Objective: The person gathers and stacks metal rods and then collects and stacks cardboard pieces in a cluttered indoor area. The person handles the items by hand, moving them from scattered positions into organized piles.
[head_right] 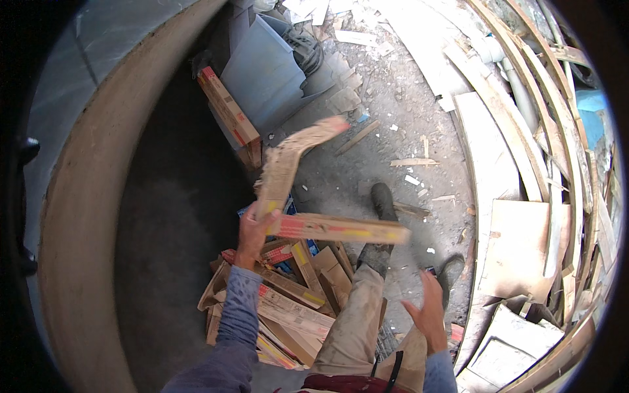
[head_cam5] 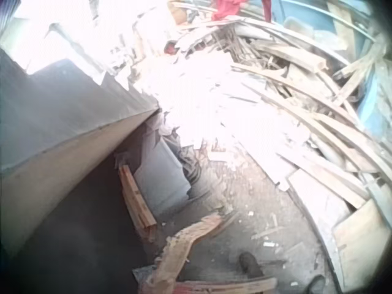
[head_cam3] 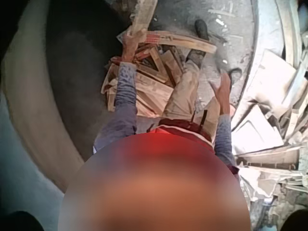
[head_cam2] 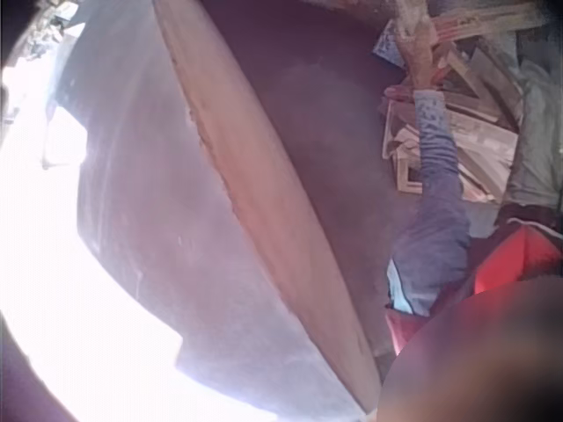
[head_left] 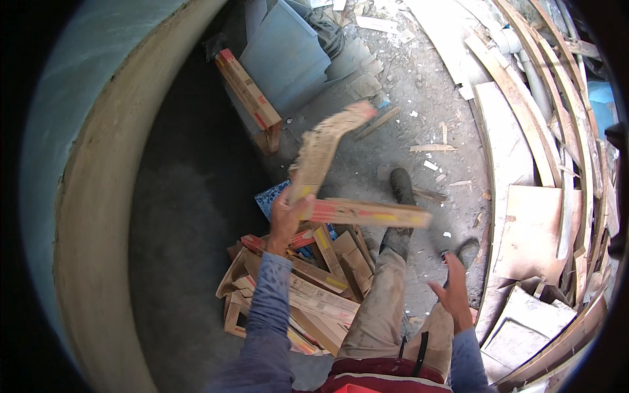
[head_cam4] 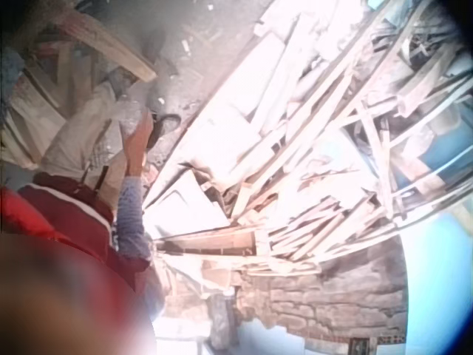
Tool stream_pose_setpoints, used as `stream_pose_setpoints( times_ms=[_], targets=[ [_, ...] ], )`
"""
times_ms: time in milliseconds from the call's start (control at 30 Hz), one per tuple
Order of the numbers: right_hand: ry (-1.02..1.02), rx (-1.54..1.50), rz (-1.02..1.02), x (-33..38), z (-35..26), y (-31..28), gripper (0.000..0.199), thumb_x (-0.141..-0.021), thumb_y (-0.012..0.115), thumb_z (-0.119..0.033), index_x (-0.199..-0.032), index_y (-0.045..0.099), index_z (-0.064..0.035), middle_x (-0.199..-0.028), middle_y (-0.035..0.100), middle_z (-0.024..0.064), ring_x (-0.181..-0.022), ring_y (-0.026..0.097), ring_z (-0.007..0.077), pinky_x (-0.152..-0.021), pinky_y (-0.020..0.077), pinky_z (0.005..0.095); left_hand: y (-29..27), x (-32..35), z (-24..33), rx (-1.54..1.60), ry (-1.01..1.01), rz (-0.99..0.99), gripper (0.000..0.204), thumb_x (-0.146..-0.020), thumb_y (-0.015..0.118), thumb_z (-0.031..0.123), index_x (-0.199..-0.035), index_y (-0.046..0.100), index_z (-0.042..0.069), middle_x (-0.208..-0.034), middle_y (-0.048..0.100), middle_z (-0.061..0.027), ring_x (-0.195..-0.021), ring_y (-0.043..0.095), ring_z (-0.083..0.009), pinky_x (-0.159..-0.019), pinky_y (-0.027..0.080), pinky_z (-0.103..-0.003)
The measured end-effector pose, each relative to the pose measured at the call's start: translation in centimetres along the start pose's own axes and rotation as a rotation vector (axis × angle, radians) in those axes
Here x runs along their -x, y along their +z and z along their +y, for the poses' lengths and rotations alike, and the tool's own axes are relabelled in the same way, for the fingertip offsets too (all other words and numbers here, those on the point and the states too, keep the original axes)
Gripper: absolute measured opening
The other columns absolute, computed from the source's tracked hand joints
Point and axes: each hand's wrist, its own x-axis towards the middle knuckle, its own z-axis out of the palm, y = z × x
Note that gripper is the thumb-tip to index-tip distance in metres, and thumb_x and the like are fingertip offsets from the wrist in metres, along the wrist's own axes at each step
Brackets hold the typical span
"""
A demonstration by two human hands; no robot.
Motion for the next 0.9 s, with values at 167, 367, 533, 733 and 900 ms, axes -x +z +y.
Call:
stream_pose_setpoints(
  times_ms=[167,367,533,733,900],
  targets=[
    [-0.168,0.34,-0.177,-15.4,-10.8,1.6,0.114,-0.07,0.092,-0.03,-0.162,0.029,-0.007,-0.137,0.055,0.0184,-0.13,0.052,0.0369,-0.12,0.0265,0.0642,4.5,-1.8,3.1,0.261,-0.134,-0.232,0.045,-0.098,0.073,0.022,-0.137,0.062,0.002,-0.12,0.07,-0.005,-0.1,0.066,-0.0114,-0.087,0.055,-0.027],
    [-0.095,0.129,-0.28,-17.3,-6.7,5.8,0.084,-0.069,0.088,-0.019,-0.142,0.048,-0.0035,-0.122,0.059,0.0196,-0.117,0.057,0.0396,-0.109,0.0433,0.0503,1.1,-14.8,-2.2,0.145,-0.263,-0.265,0.065,-0.099,0.074,0.035,-0.145,0.05,-0.004,-0.14,0.06,-0.0127,-0.126,0.059,-0.0213,-0.106,0.047,-0.038],
    [0.213,0.201,-0.324,-10.4,0.2,5.9,0.073,-0.068,0.086,-0.015,-0.132,0.052,-0.0043,-0.125,0.059,0.0235,-0.12,0.056,0.0434,-0.101,0.0489,0.051,-5.4,-32.5,-5.1,-0.245,-0.083,0.682,0.074,-0.09,0.082,0.025,-0.145,0.043,-0.007,-0.147,0.051,-0.0239,-0.131,0.057,-0.0327,-0.104,0.051,-0.043],
    [0.569,0.353,-0.455,-2.3,5.3,3.6,0.074,-0.066,0.087,-0.016,-0.13,0.051,-0.0038,-0.121,0.06,0.0231,-0.117,0.057,0.045,-0.099,0.0497,0.0526,-12.4,-38.5,-10.1,0.289,-0.07,0.585,0.053,-0.089,0.077,0.008,-0.132,0.053,-0.01,-0.12,0.068,-0.0211,-0.104,0.071,-0.0353,-0.089,0.059,-0.04],
    [0.619,0.456,-0.46,1.7,5.7,2.7,0.077,-0.065,0.088,-0.021,-0.13,0.049,-0.0028,-0.12,0.06,0.0239,-0.115,0.058,0.045,-0.098,0.0505,0.0531,-24.6,-34.2,-14.3,-0.122,-0.027,0.972,0.044,-0.087,0.075,0.022,-0.115,0.071,-0.012,-0.104,0.077,-0.0222,-0.094,0.077,-0.0298,-0.078,0.06,-0.042]
  ],
)
